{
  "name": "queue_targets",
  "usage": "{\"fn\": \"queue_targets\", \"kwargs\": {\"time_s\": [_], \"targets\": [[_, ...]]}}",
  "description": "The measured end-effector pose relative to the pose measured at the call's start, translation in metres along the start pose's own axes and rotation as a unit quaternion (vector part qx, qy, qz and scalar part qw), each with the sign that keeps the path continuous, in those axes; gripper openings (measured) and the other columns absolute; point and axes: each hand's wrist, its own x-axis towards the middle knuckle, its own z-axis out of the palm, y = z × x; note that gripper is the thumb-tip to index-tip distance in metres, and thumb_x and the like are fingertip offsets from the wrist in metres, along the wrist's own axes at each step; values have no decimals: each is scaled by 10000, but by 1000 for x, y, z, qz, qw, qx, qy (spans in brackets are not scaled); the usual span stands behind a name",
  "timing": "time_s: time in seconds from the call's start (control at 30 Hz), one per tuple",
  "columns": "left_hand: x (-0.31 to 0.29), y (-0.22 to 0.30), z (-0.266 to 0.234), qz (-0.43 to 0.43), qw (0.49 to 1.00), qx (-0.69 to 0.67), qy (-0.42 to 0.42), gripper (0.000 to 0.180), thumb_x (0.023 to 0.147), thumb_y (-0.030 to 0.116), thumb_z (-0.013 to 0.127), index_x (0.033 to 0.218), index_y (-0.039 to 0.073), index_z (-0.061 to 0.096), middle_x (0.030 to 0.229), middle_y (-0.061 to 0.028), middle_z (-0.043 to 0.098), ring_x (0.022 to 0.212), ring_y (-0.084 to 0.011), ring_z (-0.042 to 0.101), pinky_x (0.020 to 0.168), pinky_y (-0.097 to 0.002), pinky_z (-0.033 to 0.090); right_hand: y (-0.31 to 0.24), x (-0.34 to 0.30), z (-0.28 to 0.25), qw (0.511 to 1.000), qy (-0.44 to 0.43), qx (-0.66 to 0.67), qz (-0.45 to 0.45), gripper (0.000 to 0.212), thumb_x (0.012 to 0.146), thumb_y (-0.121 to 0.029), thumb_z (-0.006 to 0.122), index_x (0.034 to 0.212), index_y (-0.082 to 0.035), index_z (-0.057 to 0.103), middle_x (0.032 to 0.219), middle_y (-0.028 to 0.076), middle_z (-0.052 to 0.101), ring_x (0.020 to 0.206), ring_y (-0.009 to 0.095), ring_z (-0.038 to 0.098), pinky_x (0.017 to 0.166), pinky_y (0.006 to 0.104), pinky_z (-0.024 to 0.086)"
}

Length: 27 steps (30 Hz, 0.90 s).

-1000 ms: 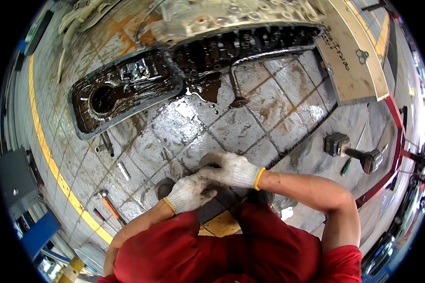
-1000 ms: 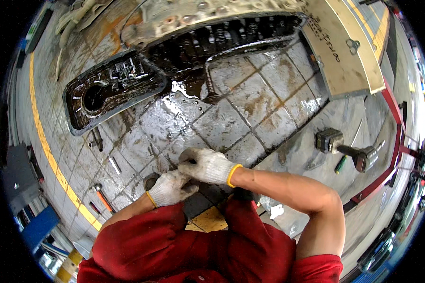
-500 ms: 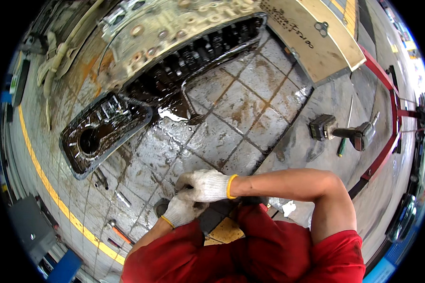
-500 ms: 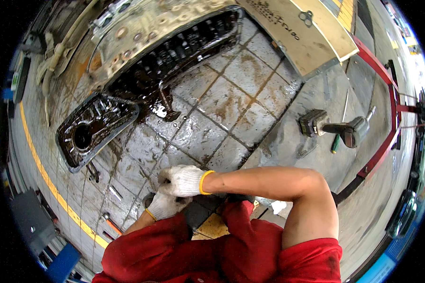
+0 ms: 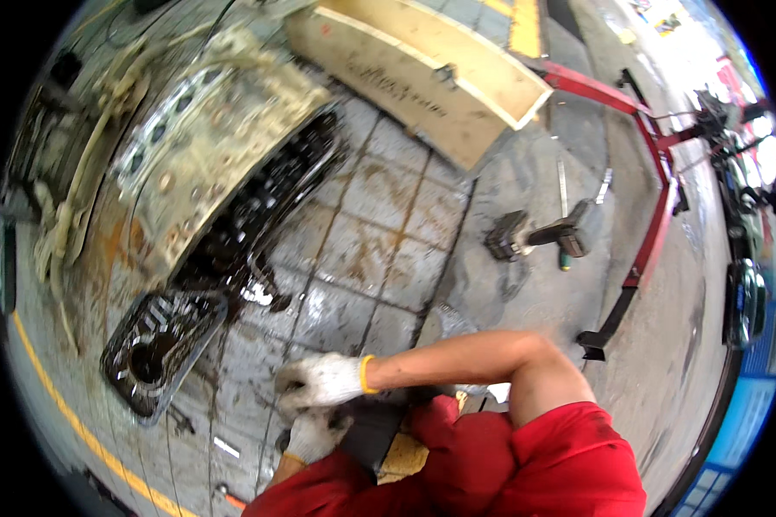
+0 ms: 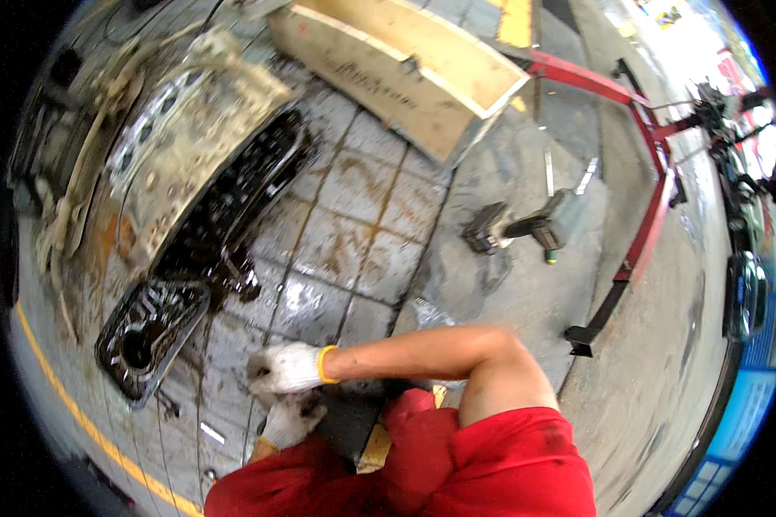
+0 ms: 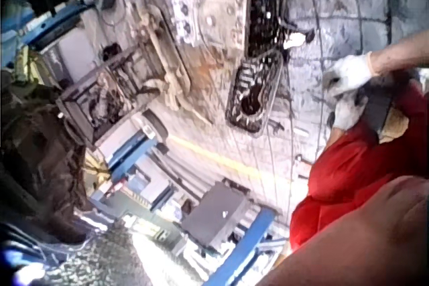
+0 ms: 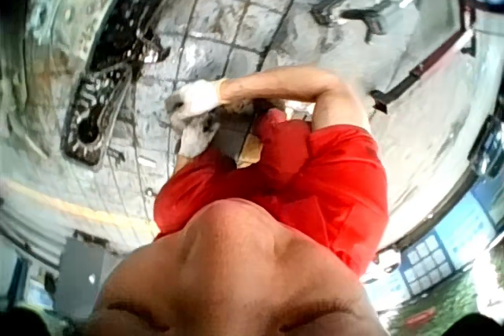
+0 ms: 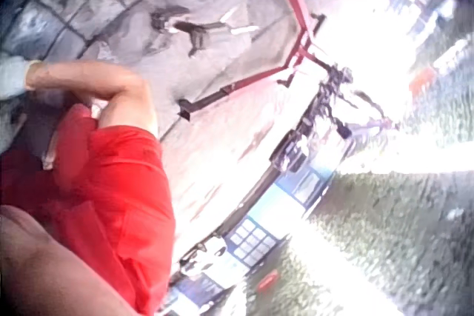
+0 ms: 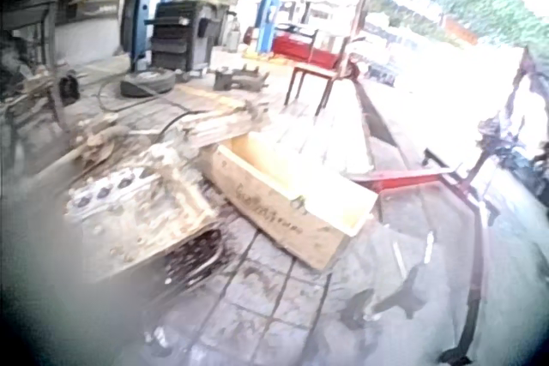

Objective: The person removes the oil pan from a transmission using a hammer and pry bar, then uses a pneumatic impact wrench to remove bolts and internal components. The person places removed parts into a wooden crate.

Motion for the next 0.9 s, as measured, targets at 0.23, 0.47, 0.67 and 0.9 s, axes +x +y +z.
{"fn": "queue_targets", "kwargs": {"time_s": [0.23, 0.47, 0.67, 0.9], "targets": [[14, 26, -9, 34, 997, 14, 67, 375, 928, 421, 745, 1167, 133, 721, 1070, -184, 721, 900, -381, 723, 819, -497, 587, 8, -4, -2, 997, 55, 48, -16, 489, 928, -502, 694, 1180, -85, 736, 1147, 184, 756, 1097, 356, 715, 948, 441, 548], [16, 22, -5, 78, 993, 35, 86, 374, 916, 436, 750, 1155, 149, 717, 1125, -198, 710, 934, -407, 720, 803, -515, 584, 1, -16, -9, 997, 64, 38, 20, 466, 951, -480, 697, 1212, -95, 732, 1161, 152, 761, 1093, 317, 722, 945, 418, 548], [11, 35, -15, 7, 999, 31, 25, 414, 917, 477, 735, 1196, 172, 713, 1194, -197, 710, 1024, -410, 709, 881, -528, 570, -9, -18, -17, 998, 55, -1, -5, 422, 1014, -430, 648, 1240, -77, 693, 1171, 159, 728, 1128, 307, 693, 972, 409, 532], [-3, 47, -46, 1, 1000, -20, 15, 410, 940, 515, 698, 1165, 175, 740, 1142, -170, 739, 1074, -386, 710, 931, -486, 567, 5, -69, -32, 977, 182, 37, 101, 588, 1057, -561, 556, 1399, -87, 610, 1209, 118, 742, 1098, 233, 700, 984, 369, 536]]}}
